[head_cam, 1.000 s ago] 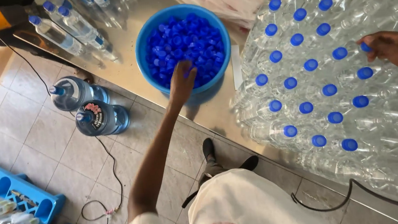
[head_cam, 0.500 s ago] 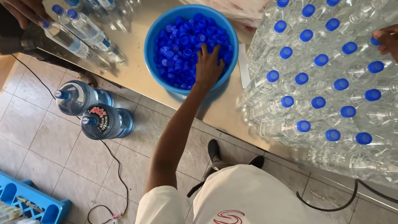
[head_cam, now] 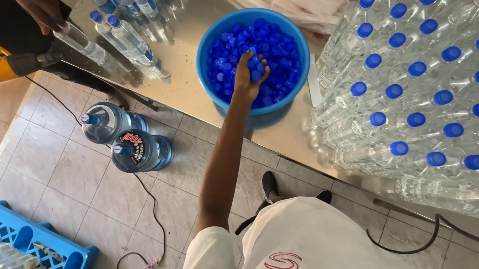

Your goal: Capping plastic water bottles by hand at a production facility.

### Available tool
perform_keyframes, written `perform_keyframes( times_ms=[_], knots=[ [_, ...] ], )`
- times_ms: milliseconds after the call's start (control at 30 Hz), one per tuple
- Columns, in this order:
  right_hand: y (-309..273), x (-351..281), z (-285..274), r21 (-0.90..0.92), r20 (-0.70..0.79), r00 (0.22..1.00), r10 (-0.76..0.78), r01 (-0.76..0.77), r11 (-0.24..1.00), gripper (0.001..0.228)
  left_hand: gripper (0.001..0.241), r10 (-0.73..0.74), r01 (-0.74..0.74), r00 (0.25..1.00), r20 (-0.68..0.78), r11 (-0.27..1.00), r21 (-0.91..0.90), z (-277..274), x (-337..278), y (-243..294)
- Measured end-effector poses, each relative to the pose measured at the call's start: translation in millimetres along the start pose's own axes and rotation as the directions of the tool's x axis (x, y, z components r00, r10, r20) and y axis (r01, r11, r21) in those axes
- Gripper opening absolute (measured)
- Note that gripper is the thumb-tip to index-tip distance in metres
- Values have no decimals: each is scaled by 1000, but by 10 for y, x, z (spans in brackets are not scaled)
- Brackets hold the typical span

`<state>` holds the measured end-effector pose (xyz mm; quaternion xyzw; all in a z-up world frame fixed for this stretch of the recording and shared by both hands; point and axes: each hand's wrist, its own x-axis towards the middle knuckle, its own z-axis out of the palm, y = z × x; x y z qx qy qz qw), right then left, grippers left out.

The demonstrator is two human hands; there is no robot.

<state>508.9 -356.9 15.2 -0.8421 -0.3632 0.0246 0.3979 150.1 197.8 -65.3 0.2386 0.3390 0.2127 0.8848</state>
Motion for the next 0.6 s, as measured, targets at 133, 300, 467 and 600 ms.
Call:
perform_keyframes(
  times_ms=[133, 300, 467, 600],
  knots=[
    [-1757, -357, 279, -213, 21, 998, -53, 56, 975, 28, 39, -124, 143, 983, 135, 979, -143, -55, 5, 111],
    [-3145, -343, 567, -410, 133, 976, -173, 213, 887, 28, 40, -117, 121, 980, 163, 993, -13, -69, 69, 110],
    [-3885, -367, 1037, -489, 214, 963, -167, 253, 834, 32, 37, -124, 88, 934, 336, 989, 120, 285, -601, 215],
    [-4052, -223, 1534, -309, 309, 915, -259, 354, 883, 50, 47, -192, 99, 822, 537, 975, 197, 578, -1350, 242]
  ],
)
